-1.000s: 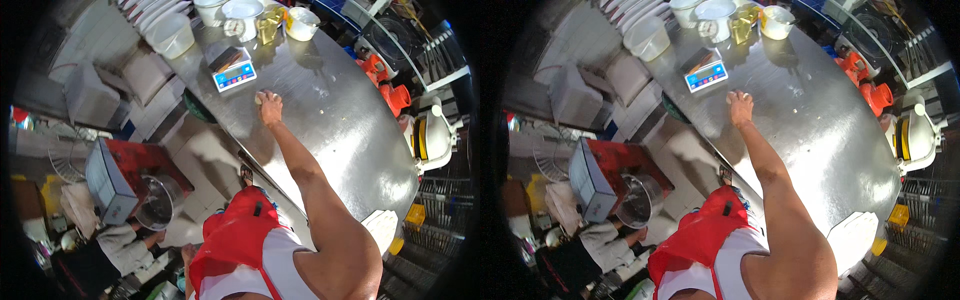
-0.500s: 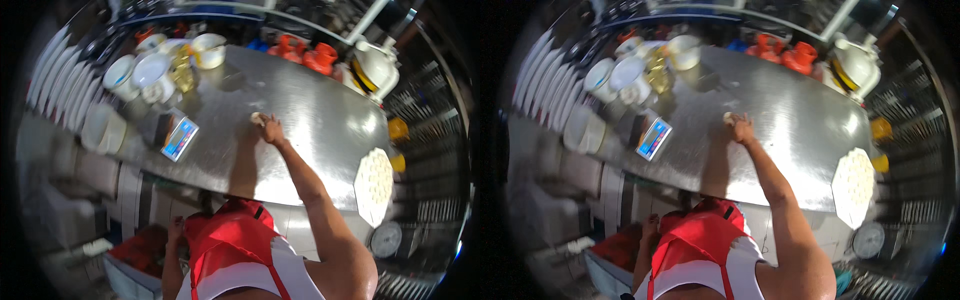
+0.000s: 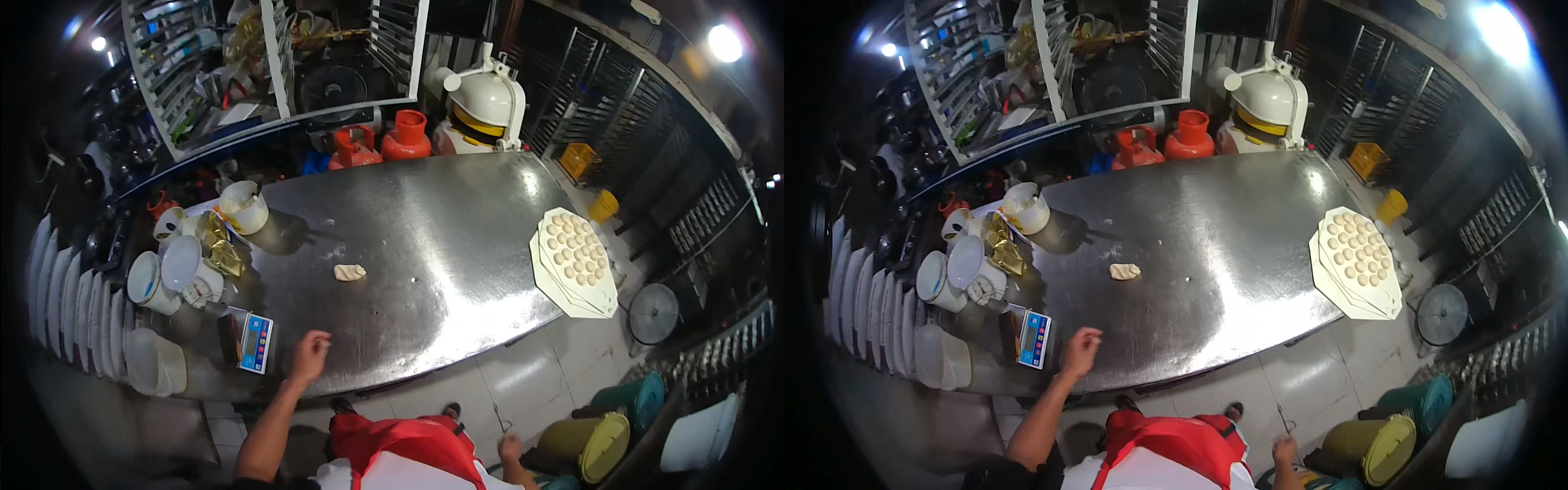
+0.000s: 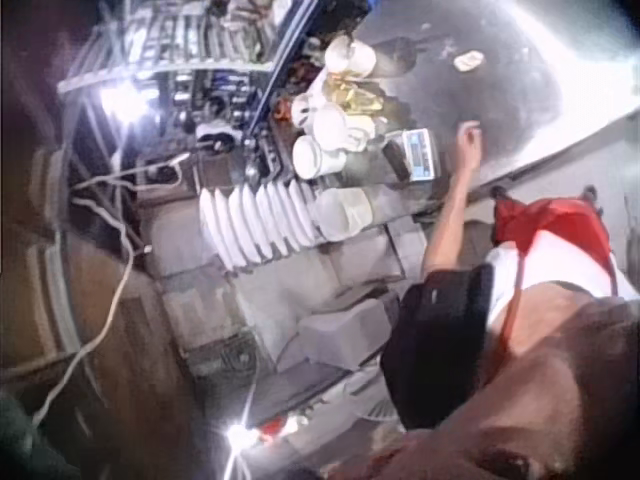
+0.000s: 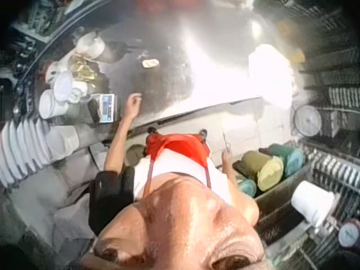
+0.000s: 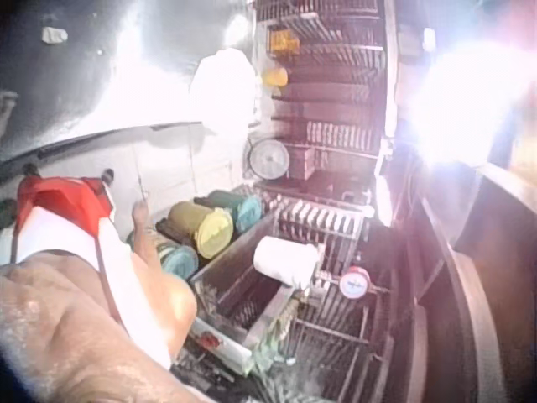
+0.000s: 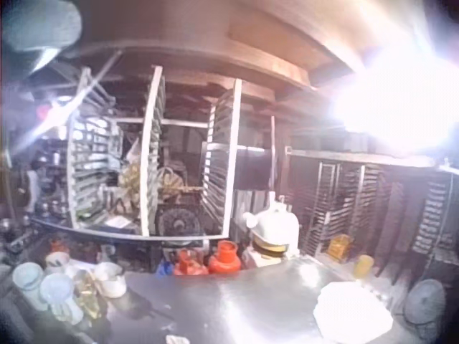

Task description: The person rolls small portions of dough by hand on a metal table and places them into paper liners on a baking tray, before sliding the loaded tray onto a storage rack.

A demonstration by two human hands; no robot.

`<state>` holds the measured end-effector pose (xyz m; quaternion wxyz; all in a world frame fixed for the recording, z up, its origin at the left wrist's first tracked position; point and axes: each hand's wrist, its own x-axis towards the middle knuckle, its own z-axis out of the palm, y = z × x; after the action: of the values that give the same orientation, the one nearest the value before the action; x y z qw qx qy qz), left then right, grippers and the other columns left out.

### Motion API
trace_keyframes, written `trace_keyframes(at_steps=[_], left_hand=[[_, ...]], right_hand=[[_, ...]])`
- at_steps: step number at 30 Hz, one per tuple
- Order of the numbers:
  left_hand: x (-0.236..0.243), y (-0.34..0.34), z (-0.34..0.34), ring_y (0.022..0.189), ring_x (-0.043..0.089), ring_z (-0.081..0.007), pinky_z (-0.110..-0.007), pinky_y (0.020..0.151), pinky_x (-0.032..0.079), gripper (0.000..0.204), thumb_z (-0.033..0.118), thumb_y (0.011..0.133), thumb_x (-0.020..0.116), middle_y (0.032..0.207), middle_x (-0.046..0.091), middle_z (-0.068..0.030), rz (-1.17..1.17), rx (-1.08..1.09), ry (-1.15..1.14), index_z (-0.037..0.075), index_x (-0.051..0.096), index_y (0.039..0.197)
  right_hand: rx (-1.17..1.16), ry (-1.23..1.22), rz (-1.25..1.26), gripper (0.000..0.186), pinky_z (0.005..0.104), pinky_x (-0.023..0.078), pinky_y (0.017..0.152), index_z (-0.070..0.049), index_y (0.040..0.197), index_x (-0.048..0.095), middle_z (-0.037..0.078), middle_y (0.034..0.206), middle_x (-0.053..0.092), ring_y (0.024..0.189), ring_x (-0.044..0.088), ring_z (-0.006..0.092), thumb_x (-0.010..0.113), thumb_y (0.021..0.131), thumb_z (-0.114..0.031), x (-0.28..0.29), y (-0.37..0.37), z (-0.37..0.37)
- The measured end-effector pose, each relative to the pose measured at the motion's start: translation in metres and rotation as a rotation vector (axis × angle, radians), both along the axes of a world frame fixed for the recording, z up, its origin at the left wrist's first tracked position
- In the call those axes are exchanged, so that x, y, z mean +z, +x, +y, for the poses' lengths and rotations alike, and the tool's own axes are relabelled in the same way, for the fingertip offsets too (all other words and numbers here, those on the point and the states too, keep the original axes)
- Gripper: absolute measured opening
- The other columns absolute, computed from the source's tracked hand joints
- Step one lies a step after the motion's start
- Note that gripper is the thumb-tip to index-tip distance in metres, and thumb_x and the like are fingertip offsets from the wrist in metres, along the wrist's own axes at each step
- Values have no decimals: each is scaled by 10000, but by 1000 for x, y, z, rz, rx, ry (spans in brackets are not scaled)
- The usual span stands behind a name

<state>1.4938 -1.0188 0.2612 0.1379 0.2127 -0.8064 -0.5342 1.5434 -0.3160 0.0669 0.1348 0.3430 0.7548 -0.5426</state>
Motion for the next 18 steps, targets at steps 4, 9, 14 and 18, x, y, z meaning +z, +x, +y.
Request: trace_keyframes(at_steps=[4, 9, 14, 18], left_hand=[[50, -70, 97, 830, 726, -238, -366, 768, 564, 188, 152, 1025, 662, 978, 758, -132, -196, -232, -222, 71, 728, 1181], [-23, -112, 264, 856, 739, -261, -395, 792, 574, 225, 200, 1041, 623, 985, 755, -146, -103, -281, -102, 75, 739, 1187], [5, -151, 426, 1097, 716, -325, -451, 965, 555, 290, 243, 1005, 623, 1242, 727, -149, -296, -878, -244, 95, 719, 1235], [-16, -227, 473, 1103, 717, -351, -463, 972, 558, 304, 250, 1018, 604, 1217, 734, -173, -227, -853, -249, 80, 698, 1251]], right_hand=[[0, -8, -361, 76, 379, 545, 621, -45, 935, 666, 124, 798, 672, 726, 653, 217, 632, 967, -105, -9, 63, 50], [51, -74, -315, 133, 403, 553, 566, -20, 895, 683, 162, 775, 685, 644, 653, 265, 623, 944, -128, -13, 26, 117], [-108, -161, -113, 190, 431, 561, 533, 2, 840, 693, 190, 752, 698, 584, 660, 302, 620, 908, -159, -41, -46, 208], [45, -2, -42, 180, 391, 486, 473, -20, 903, 654, 93, 683, 629, 526, 573, 208, 610, 965, -183, -56, -134, 284]])
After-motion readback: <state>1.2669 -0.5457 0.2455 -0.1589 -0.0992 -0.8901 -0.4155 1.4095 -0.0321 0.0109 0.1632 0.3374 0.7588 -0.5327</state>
